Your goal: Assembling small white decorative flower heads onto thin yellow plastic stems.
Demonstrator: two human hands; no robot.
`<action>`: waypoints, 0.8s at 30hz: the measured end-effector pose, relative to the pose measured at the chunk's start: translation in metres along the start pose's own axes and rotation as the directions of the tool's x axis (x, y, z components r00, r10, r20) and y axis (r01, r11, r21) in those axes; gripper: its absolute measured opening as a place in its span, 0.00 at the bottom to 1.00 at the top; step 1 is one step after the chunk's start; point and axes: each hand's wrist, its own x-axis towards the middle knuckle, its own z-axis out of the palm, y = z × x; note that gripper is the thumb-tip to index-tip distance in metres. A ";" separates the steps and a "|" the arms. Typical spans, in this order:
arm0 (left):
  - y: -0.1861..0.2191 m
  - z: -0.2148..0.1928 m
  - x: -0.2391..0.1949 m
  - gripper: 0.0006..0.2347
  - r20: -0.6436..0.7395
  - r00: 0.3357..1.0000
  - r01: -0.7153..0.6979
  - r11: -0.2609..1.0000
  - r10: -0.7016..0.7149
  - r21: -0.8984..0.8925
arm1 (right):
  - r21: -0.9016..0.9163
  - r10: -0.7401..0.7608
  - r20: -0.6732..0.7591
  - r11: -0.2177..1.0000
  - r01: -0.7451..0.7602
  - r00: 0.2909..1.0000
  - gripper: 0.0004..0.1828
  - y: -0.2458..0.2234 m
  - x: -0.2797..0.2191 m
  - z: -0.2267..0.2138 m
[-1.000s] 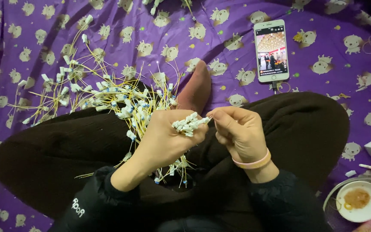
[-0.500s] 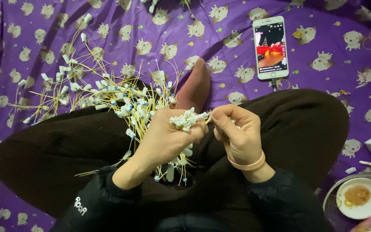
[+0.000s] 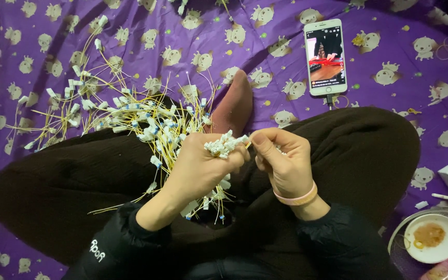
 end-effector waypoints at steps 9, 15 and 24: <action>-0.002 0.007 -0.002 0.06 -0.087 0.996 0.027 1.000 -0.028 -0.012 | -0.016 0.042 -0.037 0.999 -0.042 0.998 0.08 0.011 0.000 -0.005; 0.002 0.006 0.005 0.08 -0.159 0.986 0.072 0.994 -0.058 0.083 | 0.342 0.478 -0.057 0.834 -0.433 0.876 0.18 -0.010 0.011 0.000; -0.008 0.002 0.007 0.05 -0.135 0.978 0.170 0.981 -0.157 0.089 | 0.468 0.466 0.181 0.734 -0.492 0.866 0.17 0.008 0.013 -0.015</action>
